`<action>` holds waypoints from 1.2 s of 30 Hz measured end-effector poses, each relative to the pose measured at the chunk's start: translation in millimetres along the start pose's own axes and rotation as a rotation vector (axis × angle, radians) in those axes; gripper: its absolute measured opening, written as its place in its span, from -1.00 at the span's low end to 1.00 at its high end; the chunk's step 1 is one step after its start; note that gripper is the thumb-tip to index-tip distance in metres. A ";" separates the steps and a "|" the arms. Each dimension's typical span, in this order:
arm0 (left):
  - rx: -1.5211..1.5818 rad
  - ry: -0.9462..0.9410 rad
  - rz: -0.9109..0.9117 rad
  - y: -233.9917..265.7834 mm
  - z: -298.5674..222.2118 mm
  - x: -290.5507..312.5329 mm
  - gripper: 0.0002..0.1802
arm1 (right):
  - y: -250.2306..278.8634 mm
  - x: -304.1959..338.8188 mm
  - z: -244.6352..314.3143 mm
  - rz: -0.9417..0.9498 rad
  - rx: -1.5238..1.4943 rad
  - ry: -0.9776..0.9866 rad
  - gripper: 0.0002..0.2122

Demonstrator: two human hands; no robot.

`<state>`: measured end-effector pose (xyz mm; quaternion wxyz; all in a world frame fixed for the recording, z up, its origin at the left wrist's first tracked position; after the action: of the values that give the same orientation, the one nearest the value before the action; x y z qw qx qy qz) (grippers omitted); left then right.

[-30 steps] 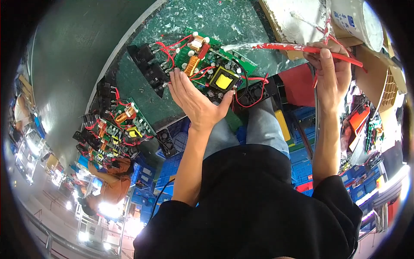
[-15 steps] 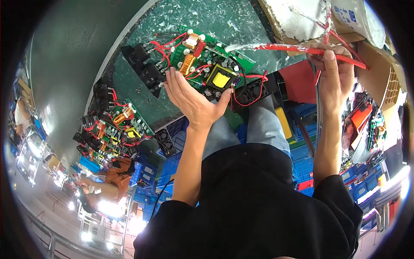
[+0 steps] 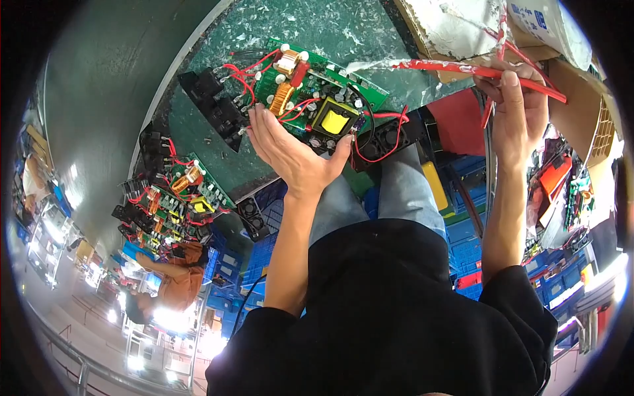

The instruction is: Assembling and inspecting electronic circuit boards at a factory workstation.

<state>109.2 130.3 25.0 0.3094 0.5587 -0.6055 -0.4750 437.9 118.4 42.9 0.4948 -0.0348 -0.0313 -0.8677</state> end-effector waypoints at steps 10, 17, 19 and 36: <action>0.001 0.005 -0.003 -0.3 0.7 -0.4 0.27 | -2.9 2.4 0.7 0.027 0.019 -0.018 -0.86; -0.005 0.005 -0.009 -0.3 1.9 -0.2 0.27 | 8.5 4.8 5.5 -0.020 -0.039 0.016 -0.84; -0.011 0.002 -0.014 -0.4 0.6 -0.9 0.27 | 6.6 7.2 1.1 -0.049 -0.069 -0.013 -0.86; -0.007 -0.007 -0.033 -2.7 0.6 2.3 0.26 | 6.3 5.9 3.3 0.048 -0.099 0.036 -0.86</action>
<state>109.2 128.4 21.9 0.3016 0.5656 -0.5956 -0.4841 440.4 110.5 46.8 0.5137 -0.0445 0.0213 -0.8566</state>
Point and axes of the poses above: each hand's wrist, its own x-axis away from the middle knuckle, its own y-axis out of the back of the hand, z = x × y, the point moved 10 cm from there along -x, towards the middle knuckle, and after that the axes turned 6 degrees about y, right-handed, at the moved point
